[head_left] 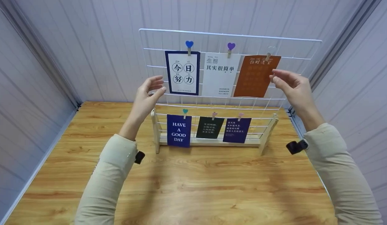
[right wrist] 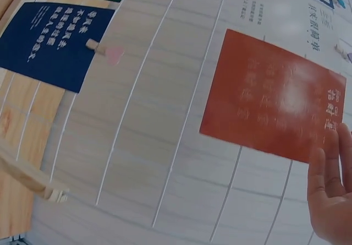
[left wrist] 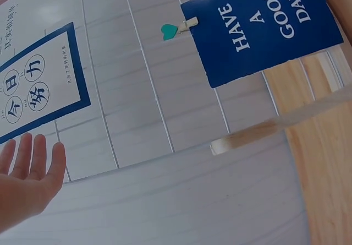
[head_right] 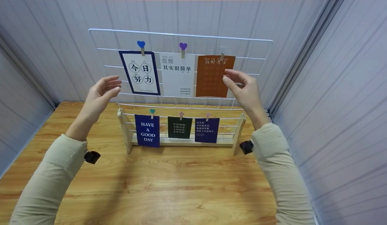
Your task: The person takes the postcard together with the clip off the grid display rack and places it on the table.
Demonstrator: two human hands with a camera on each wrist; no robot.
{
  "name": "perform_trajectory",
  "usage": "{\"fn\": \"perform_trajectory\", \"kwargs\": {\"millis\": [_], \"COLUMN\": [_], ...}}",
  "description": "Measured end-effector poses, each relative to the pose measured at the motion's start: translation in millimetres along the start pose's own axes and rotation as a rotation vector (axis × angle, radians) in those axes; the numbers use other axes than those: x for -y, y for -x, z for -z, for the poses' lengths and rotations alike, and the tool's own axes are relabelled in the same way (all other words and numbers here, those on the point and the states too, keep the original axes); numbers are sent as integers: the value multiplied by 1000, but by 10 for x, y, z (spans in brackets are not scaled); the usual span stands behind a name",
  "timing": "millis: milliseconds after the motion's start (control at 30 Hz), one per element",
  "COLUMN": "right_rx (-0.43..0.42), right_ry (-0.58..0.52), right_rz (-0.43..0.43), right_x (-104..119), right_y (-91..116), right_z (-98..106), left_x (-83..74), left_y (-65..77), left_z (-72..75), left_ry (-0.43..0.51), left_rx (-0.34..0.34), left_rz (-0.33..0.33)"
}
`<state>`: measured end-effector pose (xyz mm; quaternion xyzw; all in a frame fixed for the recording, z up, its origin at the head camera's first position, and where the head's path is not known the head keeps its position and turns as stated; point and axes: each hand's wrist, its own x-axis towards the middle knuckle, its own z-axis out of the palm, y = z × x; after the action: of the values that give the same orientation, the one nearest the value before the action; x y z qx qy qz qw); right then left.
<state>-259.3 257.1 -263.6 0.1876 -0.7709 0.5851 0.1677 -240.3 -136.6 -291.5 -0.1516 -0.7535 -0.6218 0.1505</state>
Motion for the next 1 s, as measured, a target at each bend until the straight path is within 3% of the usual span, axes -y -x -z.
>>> {"fn": "perform_trajectory", "kwargs": {"millis": [67,267,700,800,1000], "right_rx": [0,16,68,74,80], "right_ry": [21,-7,-201,-210,-190], "right_rz": [-8,-13,-16,-17,-23], "right_x": [9,53,166,176,190], "right_y": [-23,-76,-225,-260,-341], "right_z": [-48,-227,-651,-750,-921], "left_x": [2,252,308,296,65], "left_y": [-14,-140,-226,-230,-162], "left_z": [-15,-33,-101,-110,-155], "left_ry": [-8,-20,-16,3,-19], "left_rx": [-3,-21,-94,-104,-129], "left_rz": [4,-2,-25,-23,-14]}}
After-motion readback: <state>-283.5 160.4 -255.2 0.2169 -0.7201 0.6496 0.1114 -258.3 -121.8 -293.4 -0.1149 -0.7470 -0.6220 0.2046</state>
